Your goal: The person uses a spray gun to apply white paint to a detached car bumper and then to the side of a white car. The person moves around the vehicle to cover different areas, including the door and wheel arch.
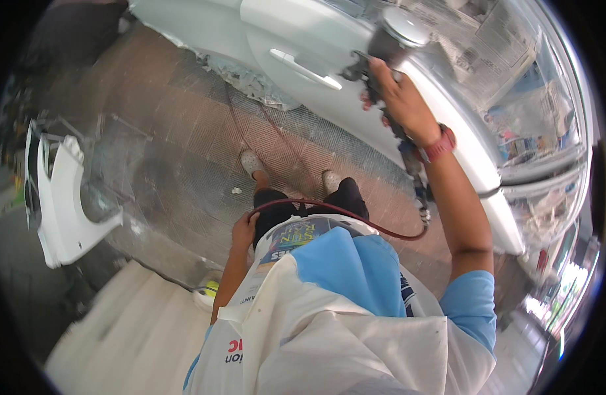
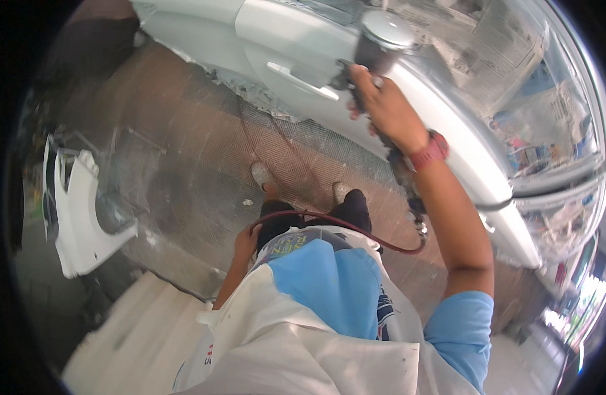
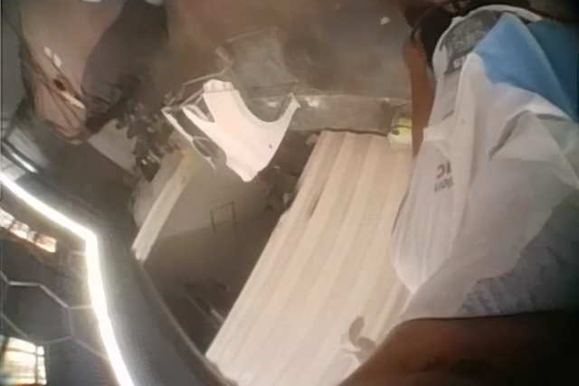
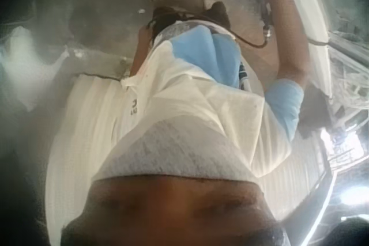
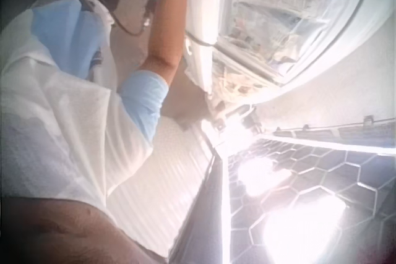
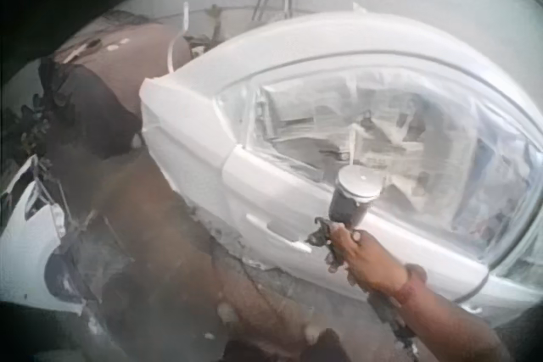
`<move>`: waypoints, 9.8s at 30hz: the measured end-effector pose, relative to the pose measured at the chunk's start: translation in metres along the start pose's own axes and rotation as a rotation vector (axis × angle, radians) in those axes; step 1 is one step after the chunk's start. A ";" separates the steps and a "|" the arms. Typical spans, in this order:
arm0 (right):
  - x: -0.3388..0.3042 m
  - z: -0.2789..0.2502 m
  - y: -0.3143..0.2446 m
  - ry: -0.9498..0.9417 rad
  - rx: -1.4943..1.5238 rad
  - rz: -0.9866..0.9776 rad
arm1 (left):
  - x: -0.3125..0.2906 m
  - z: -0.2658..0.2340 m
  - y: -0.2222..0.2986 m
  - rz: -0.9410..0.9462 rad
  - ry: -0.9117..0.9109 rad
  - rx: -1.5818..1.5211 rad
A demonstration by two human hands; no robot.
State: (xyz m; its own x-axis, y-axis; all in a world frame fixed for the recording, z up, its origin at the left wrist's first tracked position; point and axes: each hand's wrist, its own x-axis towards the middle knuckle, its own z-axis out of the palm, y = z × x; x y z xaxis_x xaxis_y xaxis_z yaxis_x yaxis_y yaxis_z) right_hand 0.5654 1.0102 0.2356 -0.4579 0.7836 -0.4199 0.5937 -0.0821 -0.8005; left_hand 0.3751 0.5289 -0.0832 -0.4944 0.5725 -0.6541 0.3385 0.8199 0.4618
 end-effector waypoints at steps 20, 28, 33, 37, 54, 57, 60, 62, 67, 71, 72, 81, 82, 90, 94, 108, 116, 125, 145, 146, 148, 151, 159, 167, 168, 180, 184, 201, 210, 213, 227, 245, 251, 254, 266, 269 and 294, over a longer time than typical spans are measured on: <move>-0.025 0.158 -0.056 0.767 0.341 0.302 | 0.256 -0.345 -0.061 0.316 -0.176 0.475; -0.004 0.223 -0.081 1.160 0.385 0.360 | 0.426 -0.410 -0.064 0.414 -0.260 0.557; 0.077 0.258 -0.118 1.354 0.323 0.560 | 0.575 -0.463 -0.021 0.438 -0.431 0.645; 0.138 0.271 -0.149 1.446 0.290 0.618 | 0.616 -0.513 0.012 0.297 -0.495 0.563; 0.193 0.253 -0.217 1.404 0.300 0.883 | 0.693 -0.532 0.048 0.464 -0.719 0.741; 0.196 0.252 -0.209 1.501 0.236 0.959 | 0.699 -0.530 0.053 0.406 -0.743 0.728; 0.200 0.267 -0.212 1.582 0.160 0.848 | 0.697 -0.533 0.057 0.375 -0.728 0.759; 0.202 0.277 -0.217 1.577 0.182 0.850 | 0.696 -0.536 0.059 0.361 -0.714 0.765; 0.212 0.287 -0.224 1.454 0.381 0.830 | 0.700 -0.548 0.067 0.323 -0.734 0.842; 0.208 0.277 -0.202 1.525 0.299 0.836 | 0.706 -0.548 0.069 0.347 -0.718 0.881; 0.203 0.272 -0.193 1.544 0.324 0.840 | 0.707 -0.548 0.069 0.349 -0.714 0.858; 0.174 0.224 -0.165 1.445 0.201 0.925 | 0.713 -0.536 0.069 0.421 -0.788 0.889; 0.179 0.216 -0.170 1.433 0.234 0.943 | 0.711 -0.535 0.070 0.426 -0.803 0.877; 0.200 0.205 -0.211 1.373 0.387 0.922 | 0.698 -0.534 0.082 0.484 -0.817 0.822; 0.193 0.225 -0.235 1.340 0.399 0.906 | 0.696 -0.534 0.089 0.483 -0.865 0.893; 0.169 0.224 -0.232 1.594 0.267 0.910 | 0.708 -0.526 0.074 0.500 -0.852 0.748; 0.132 0.296 -0.226 1.511 0.280 0.759 | 0.697 -0.522 0.053 0.435 -0.769 0.871; 0.066 0.399 -0.221 1.073 0.526 0.612 | 0.584 -0.447 0.115 0.822 -0.753 0.844; -0.054 0.494 -0.052 0.406 0.269 -0.093 | 0.112 -0.363 0.218 1.532 -0.111 0.039; -0.056 0.495 -0.049 0.392 0.326 -0.120 | 0.110 -0.364 0.219 1.509 -0.113 0.027; -0.059 0.496 -0.042 0.455 0.331 -0.210 | 0.115 -0.366 0.229 1.364 -0.153 -0.062; -0.059 0.500 -0.024 0.543 0.351 -0.344 | 0.129 -0.366 0.236 1.250 -0.262 -0.104; -0.004 0.504 0.070 0.880 0.490 -0.549 | 0.326 -0.261 0.105 1.081 -0.374 0.293; 0.055 0.501 0.177 1.039 0.732 -0.506 | 0.560 -0.102 -0.078 1.027 -0.726 1.138; 0.067 0.502 0.188 1.073 0.761 -0.548 | 0.585 -0.090 -0.085 0.998 -0.732 1.187; 0.153 0.515 0.237 1.307 0.763 -0.901 | 0.637 -0.002 -0.071 1.484 -0.531 0.650; 0.155 0.509 0.233 1.377 0.718 -0.863 | 0.671 0.000 -0.081 1.065 -0.669 1.029; 0.248 0.479 0.261 1.473 0.668 -1.080 | 0.591 -0.241 -0.143 1.143 0.429 0.666; 0.239 0.472 0.252 1.396 0.704 -1.116 | 0.554 -0.217 -0.173 1.035 0.408 0.550; 0.227 0.468 0.259 1.563 0.673 -1.072 | 0.554 -0.207 -0.169 1.111 0.421 0.524; 0.239 0.493 0.241 1.244 0.725 -1.135 | 0.554 -0.213 -0.185 1.083 0.435 0.525; 0.204 0.458 0.260 1.574 0.661 -0.991 | 0.549 -0.190 -0.177 1.110 0.336 0.457; 0.199 0.453 0.280 1.728 0.624 -0.935 | 0.546 -0.181 -0.168 1.127 0.318 0.468; 0.210 0.463 0.280 1.673 0.642 -0.954 | 0.546 -0.177 -0.167 1.125 0.307 0.487; 0.241 0.447 0.267 1.697 0.386 -1.038 | 0.541 -0.159 -0.172 1.115 0.262 0.492; 0.233 0.444 0.269 1.760 0.376 -1.002 | 0.541 -0.154 -0.171 1.120 0.257 0.474; 0.106 0.418 0.272 1.420 0.535 -0.861 | 0.552 -0.142 -0.168 1.254 0.264 0.454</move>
State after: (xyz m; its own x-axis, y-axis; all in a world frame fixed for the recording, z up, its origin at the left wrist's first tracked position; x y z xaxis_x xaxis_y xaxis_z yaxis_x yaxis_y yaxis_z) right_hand 0.4019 0.8129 -0.2056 0.5621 0.5695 0.5998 0.1138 0.6651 -0.7381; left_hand -0.0685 0.7067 -0.4365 0.2188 0.9522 0.2132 0.8764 -0.2878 0.3862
